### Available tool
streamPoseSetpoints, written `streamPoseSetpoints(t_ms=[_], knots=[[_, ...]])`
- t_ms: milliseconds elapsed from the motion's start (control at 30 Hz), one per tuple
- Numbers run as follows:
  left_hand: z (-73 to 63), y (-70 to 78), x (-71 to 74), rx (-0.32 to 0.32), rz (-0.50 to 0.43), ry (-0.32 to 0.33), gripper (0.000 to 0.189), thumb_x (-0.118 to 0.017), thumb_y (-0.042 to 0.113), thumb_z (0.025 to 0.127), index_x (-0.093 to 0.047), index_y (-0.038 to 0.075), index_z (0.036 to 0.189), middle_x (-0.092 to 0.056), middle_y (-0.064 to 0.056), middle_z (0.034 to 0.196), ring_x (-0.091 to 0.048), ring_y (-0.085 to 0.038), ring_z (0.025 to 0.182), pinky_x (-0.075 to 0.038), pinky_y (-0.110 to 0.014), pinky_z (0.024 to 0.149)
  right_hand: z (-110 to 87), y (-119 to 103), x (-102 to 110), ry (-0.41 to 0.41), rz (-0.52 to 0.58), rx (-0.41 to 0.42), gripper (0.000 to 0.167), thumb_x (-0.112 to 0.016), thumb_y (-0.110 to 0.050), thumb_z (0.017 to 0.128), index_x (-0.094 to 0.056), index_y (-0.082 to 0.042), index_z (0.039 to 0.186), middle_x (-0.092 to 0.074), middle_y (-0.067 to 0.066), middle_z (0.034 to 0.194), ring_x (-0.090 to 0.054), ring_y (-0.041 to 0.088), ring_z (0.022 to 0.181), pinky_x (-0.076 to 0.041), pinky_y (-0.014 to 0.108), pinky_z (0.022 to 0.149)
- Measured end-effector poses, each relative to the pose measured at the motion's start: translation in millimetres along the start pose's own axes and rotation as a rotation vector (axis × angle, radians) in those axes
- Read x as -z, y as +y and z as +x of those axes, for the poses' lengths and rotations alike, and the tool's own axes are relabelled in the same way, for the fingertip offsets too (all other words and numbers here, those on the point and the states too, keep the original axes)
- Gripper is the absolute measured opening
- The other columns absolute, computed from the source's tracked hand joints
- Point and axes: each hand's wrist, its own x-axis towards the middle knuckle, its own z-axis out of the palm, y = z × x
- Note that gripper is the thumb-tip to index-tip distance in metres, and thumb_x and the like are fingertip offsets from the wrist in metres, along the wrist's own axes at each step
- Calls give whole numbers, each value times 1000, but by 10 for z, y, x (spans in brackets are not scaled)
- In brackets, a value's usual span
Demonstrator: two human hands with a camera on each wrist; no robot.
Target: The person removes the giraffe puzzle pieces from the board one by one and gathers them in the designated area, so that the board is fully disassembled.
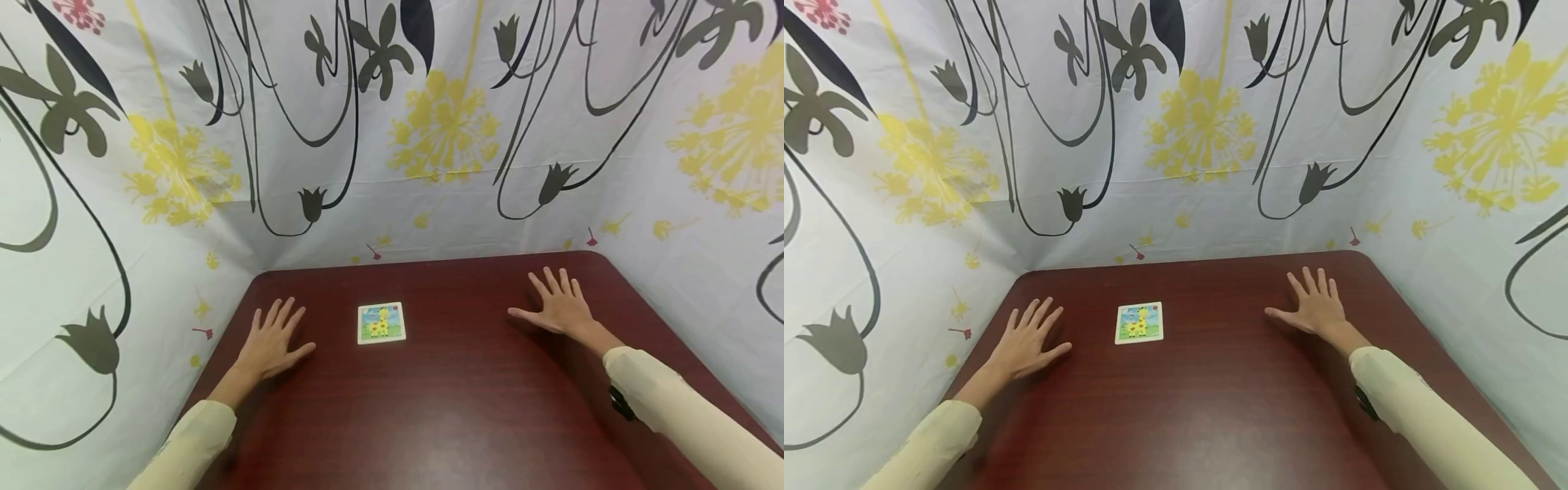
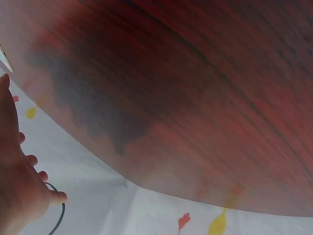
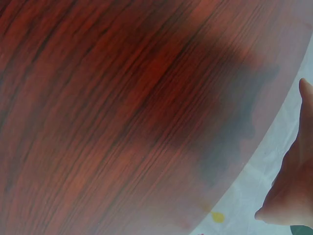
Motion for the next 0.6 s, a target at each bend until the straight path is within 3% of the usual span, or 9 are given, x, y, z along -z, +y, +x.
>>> streamPoseSetpoints(t_ms=[267,600], knots=[[34,161,-4,-20,14,-25,84,-62,65,94,-45,11,157,-31,-18,167,-30,-44,152,-24,-72,115,6,-107,-56,2,21,28,110,-63,-75,88,-26,-3,163,-13,34,166,-2,60,151,-4,71,119],[253,354,-22,-60,6,-25,81,-60,64,96,-46,12,156,-36,-19,164,-31,-44,151,-26,-72,114,97,-309,-92,3,35,50,111,-61,-77,88,-25,-5,164,-12,32,168,-1,58,152,-3,70,120]])
